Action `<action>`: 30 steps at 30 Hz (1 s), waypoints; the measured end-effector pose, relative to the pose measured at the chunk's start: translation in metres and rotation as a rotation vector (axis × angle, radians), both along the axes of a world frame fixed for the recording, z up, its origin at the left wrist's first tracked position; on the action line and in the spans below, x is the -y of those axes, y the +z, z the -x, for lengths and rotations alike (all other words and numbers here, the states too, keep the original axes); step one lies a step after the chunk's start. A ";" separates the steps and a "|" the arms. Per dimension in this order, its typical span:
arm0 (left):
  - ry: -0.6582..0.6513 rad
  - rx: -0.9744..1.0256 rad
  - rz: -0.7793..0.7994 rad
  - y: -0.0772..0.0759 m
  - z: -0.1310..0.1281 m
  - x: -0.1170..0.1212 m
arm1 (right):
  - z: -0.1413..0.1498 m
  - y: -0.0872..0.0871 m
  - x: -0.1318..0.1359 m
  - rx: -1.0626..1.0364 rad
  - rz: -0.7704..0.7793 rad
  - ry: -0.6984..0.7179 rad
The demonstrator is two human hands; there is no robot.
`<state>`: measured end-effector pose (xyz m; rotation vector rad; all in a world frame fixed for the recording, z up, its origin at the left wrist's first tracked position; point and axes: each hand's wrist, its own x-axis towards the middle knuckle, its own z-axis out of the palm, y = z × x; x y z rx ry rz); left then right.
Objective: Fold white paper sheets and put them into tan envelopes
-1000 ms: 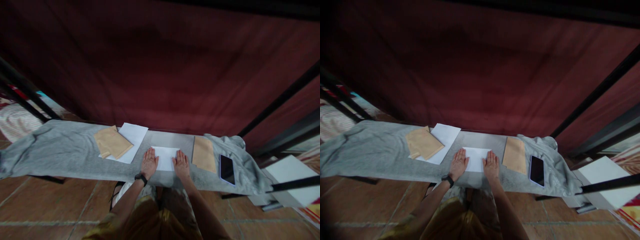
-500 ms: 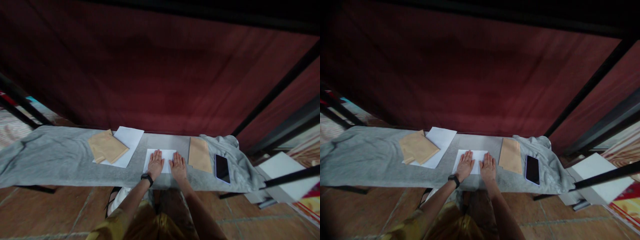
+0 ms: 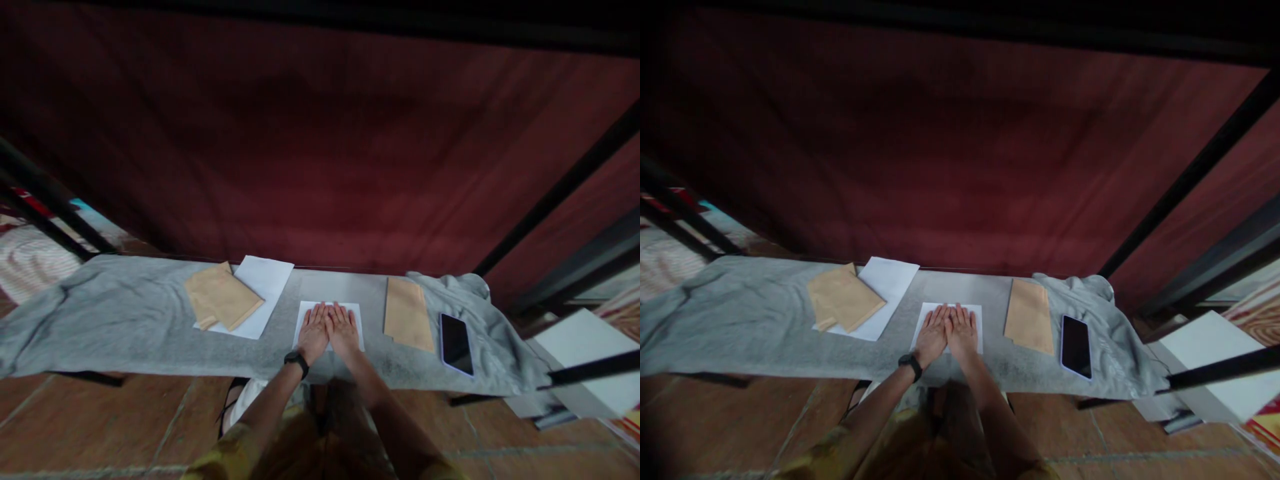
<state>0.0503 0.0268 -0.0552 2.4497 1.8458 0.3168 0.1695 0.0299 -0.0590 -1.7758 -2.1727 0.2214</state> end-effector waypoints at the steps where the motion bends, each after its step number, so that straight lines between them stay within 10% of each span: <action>1: -0.001 0.002 0.003 0.000 0.002 -0.001 | 0.000 0.000 -0.001 0.004 0.000 0.001; 30: 0.221 -0.036 -0.076 0.005 0.049 0.013 | -0.054 -0.024 0.025 0.105 -0.306 -0.186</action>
